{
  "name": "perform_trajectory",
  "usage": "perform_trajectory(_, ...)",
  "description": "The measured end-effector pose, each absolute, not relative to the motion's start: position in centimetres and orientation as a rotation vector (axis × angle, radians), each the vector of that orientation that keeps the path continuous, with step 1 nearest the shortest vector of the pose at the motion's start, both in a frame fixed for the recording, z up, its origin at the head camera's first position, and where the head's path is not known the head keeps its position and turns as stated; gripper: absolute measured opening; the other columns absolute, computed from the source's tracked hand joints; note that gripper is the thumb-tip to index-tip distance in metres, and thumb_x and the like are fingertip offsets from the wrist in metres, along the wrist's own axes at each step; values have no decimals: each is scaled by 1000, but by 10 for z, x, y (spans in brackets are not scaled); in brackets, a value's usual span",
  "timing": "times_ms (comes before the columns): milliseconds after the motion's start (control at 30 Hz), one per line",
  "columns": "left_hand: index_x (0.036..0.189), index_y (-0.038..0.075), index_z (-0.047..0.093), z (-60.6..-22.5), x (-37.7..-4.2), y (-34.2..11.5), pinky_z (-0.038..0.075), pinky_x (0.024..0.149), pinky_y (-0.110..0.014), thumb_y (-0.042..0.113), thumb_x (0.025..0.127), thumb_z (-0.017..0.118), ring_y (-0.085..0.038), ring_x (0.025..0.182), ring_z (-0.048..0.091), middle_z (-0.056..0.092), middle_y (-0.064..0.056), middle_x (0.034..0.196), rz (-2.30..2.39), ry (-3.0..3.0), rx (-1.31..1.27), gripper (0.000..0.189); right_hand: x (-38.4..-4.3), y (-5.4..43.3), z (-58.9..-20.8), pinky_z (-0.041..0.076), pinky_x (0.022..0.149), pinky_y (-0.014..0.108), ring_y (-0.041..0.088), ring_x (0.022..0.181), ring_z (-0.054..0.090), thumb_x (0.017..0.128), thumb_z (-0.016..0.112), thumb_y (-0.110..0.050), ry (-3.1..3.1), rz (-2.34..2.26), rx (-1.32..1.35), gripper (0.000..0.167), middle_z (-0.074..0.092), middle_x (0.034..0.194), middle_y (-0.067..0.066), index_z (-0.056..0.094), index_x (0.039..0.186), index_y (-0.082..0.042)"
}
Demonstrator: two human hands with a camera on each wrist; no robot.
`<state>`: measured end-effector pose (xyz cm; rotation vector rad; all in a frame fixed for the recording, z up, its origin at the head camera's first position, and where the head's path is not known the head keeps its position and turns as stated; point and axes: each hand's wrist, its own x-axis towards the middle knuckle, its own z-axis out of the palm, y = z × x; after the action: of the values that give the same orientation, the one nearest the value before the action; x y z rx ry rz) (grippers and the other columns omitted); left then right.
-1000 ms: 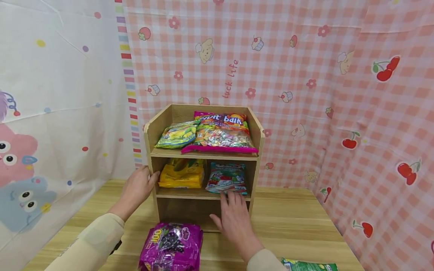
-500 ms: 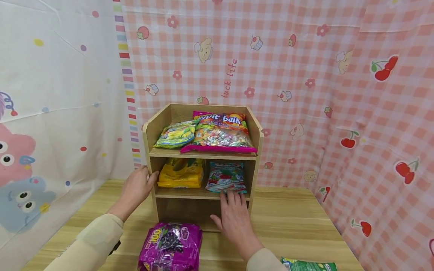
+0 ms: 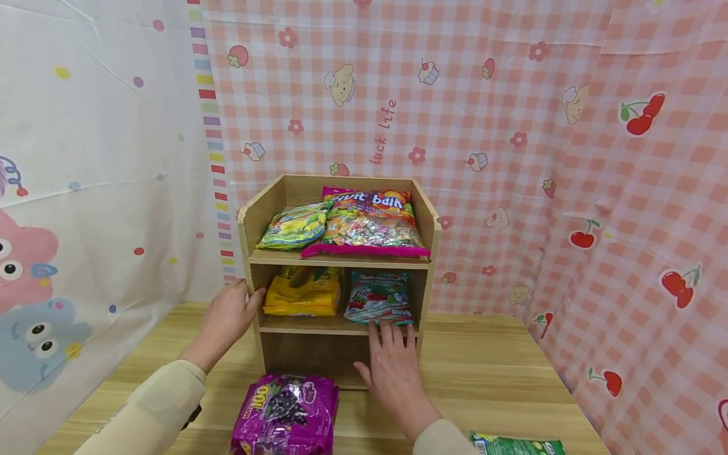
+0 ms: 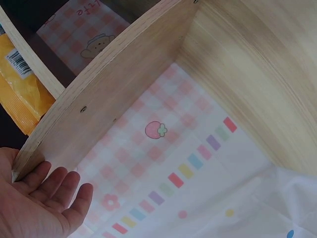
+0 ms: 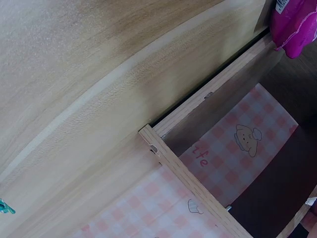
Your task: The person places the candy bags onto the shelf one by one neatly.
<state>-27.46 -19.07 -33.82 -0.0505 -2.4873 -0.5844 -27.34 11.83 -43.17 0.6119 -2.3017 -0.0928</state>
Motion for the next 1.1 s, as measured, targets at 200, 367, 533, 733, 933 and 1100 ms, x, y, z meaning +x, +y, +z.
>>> perform_trajectory(200,71,6,49,-338,-275,-191,47,61,-50,24,99,59,-31,67,54,52,-10,76,-585,-2492,-42,35,-271,118,-432,36,102,62,37,114,54,85,68,-58,-2295,-110,616,75,54,129,18,56,137,-5)
perform_trajectory(367,71,6,48,-338,-275,-191,47,61,-49,24,99,58,-31,67,54,52,-10,76,-577,-2495,-42,35,-268,121,-430,35,103,62,36,114,55,87,68,-55,-2298,-131,634,71,56,130,17,56,136,-6)
perform_trajectory(533,70,6,49,-337,-275,-190,48,63,-50,25,99,59,-32,70,56,53,-11,77,-576,-2505,-29,36,-269,127,-427,37,101,62,36,112,58,88,68,-50,-2302,-114,685,67,56,131,17,56,136,-6)
perform_trajectory(733,68,7,48,-338,-276,-189,48,63,-51,26,99,58,-31,67,55,51,-10,75,-580,-2510,-13,37,-273,140,-420,43,96,61,35,107,60,88,74,-36,-2276,29,811,52,60,125,15,62,130,-8)
perform_trajectory(933,68,7,48,-338,-277,-187,48,61,-50,25,98,59,-29,64,54,51,-9,73,-578,-2506,-20,37,-277,157,-406,52,83,49,28,95,63,84,78,-21,-2204,155,976,36,65,108,8,70,116,-7)
perform_trajectory(1100,68,7,48,-337,-277,-187,47,60,-50,25,98,60,-30,64,54,51,-9,72,-577,-2499,-27,37,-275,175,-394,54,65,36,10,71,62,86,75,-18,-2386,181,1159,21,67,89,-2,73,105,-9)
